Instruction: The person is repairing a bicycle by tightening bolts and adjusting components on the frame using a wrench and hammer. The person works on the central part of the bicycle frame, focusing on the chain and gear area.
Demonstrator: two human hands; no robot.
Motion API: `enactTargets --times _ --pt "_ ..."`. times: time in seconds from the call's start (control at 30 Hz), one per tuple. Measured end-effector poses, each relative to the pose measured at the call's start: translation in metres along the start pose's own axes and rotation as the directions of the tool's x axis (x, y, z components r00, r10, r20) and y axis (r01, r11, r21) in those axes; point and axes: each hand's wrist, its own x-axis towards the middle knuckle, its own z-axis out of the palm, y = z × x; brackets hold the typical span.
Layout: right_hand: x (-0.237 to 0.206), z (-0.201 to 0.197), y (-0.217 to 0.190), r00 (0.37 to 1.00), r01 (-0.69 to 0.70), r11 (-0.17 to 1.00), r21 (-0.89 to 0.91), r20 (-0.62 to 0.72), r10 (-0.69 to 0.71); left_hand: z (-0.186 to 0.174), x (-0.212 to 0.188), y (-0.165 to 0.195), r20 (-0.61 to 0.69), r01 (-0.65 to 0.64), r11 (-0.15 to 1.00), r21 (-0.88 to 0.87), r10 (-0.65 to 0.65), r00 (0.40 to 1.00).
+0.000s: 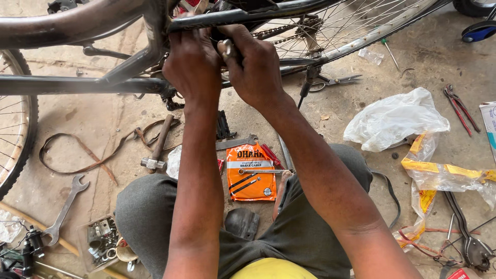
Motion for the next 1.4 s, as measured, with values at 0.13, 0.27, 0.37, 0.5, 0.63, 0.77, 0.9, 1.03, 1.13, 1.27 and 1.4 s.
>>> enactTargets --times 0.13,0.27,0.37,0.5,0.63,0.77,0.9,1.03,1.13,1.27,1.4 --pt "0.0 0.0 0.007 0.997 -0.072 0.997 -0.021 0.024 0.072 0.007 -0.004 -0.002 -0.084 -0.019 1.0 -0.012 0.018 0.996" --pt "-0.002 -0.002 0.018 0.999 -0.04 0.999 -0.018 0.011 0.04 0.009 -0.009 0.001 -0.13 -0.124 0.988 0.091 0.135 0.982" --pt "-0.003 0.0 0.019 1.0 -0.025 0.998 -0.05 0.0 0.025 0.007 -0.004 0.001 0.109 -0.037 0.991 0.125 0.023 0.994" --pt "-0.003 0.002 0.013 0.997 0.059 0.997 -0.04 -0.05 -0.061 0.003 0.001 0.0 0.037 -0.033 0.992 0.119 0.029 0.999" --pt "-0.004 -0.003 0.014 0.995 -0.09 0.993 -0.08 0.036 0.093 0.003 -0.004 0.002 -0.094 -0.065 0.998 0.012 0.066 0.993" --pt "-0.008 -0.009 0.018 0.999 -0.015 0.997 -0.076 0.037 0.018 0.005 -0.003 0.003 -0.051 -0.11 0.991 0.082 0.114 0.992" --pt "-0.005 0.001 0.015 0.979 0.155 0.97 -0.188 -0.1 -0.176 -0.002 -0.001 -0.003 0.244 -0.047 0.996 0.078 0.027 0.97" --pt "0.016 0.03 0.011 0.998 -0.022 0.993 -0.119 -0.067 0.014 -0.021 -0.024 -0.01 -0.198 -0.193 0.933 -0.304 0.137 0.971" --pt "0.025 0.053 0.009 0.971 -0.236 0.965 -0.114 0.0 0.238 -0.025 -0.034 -0.013 -0.21 -0.01 0.803 -0.596 -0.144 0.967" --pt "0.026 0.067 0.006 0.987 -0.119 0.982 -0.145 -0.126 0.101 -0.024 -0.032 -0.019 0.181 0.377 0.186 -0.908 -0.636 0.75" --pt "0.026 0.064 0.004 0.988 -0.13 0.987 -0.095 -0.095 0.121 -0.023 -0.026 -0.022 0.43 0.423 -0.151 -0.894 -0.56 0.708"
